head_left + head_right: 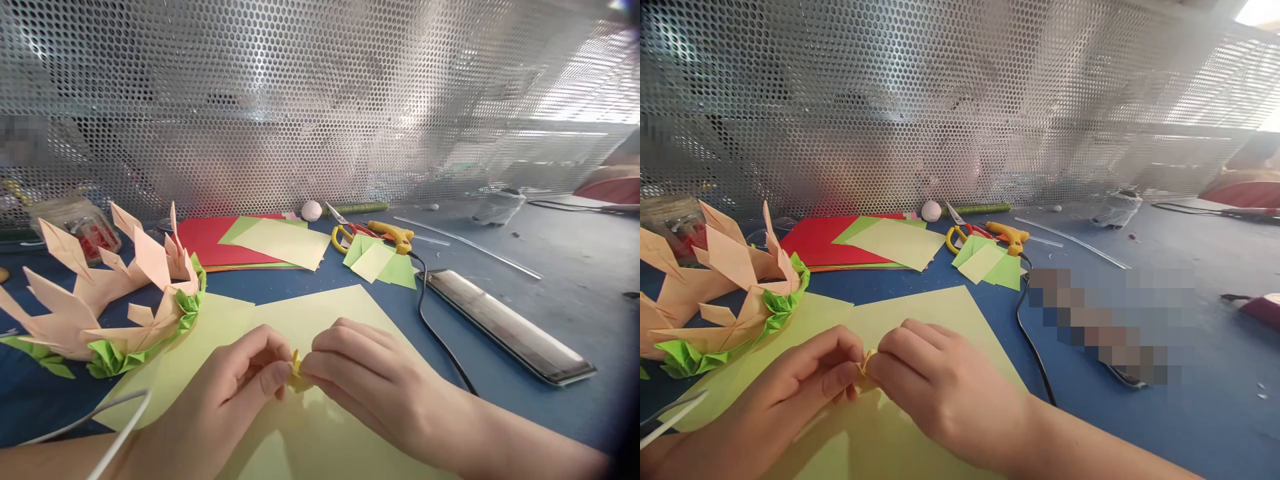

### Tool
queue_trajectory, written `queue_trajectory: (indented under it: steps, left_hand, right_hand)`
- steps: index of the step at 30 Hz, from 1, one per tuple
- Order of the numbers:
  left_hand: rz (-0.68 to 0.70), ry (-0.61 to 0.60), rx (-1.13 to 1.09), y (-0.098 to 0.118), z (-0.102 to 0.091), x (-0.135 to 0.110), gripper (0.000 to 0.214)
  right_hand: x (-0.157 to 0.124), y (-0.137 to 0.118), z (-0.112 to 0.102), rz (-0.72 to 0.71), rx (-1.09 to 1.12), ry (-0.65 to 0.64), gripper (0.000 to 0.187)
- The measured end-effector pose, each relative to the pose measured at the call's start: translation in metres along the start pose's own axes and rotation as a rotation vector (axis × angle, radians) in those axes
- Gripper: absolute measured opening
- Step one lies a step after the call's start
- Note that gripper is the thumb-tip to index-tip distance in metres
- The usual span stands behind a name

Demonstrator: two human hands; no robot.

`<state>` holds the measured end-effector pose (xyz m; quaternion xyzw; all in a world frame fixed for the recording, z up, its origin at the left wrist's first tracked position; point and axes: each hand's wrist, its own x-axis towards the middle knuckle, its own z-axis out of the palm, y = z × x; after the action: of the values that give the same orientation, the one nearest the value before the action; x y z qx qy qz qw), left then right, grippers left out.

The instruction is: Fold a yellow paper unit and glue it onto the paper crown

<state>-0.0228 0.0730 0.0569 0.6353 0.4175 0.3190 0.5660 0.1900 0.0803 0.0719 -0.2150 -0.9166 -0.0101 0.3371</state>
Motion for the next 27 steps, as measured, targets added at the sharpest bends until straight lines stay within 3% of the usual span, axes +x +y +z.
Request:
queue_trajectory:
  steps: [4, 12, 21, 27]
  left_hand:
    - [-0.119, 0.070, -0.207, 0.002, -0.001, 0.007, 0.037]
    - [-0.106, 0.145, -0.144, 0.007, -0.004, 0.017, 0.022]
    - [-0.072, 0.000, -0.078, 0.002, -0.004, 0.010, 0.041]
    - [-0.023, -0.069, 0.077, 0.011, -0.002, 0.006, 0.033]
  right_hand:
    - [0.001, -0.002, -0.003, -0.050, -0.067, -0.008, 0.052]
    - [-0.001, -0.007, 0.010, 0.056, -0.024, 0.111, 0.036]
    - [-0.002, -0.007, 0.011, 0.197, 0.030, 0.206, 0.023]
    - [-0.002, -0.005, 0.012, 0.163, 0.056, 0.216, 0.026]
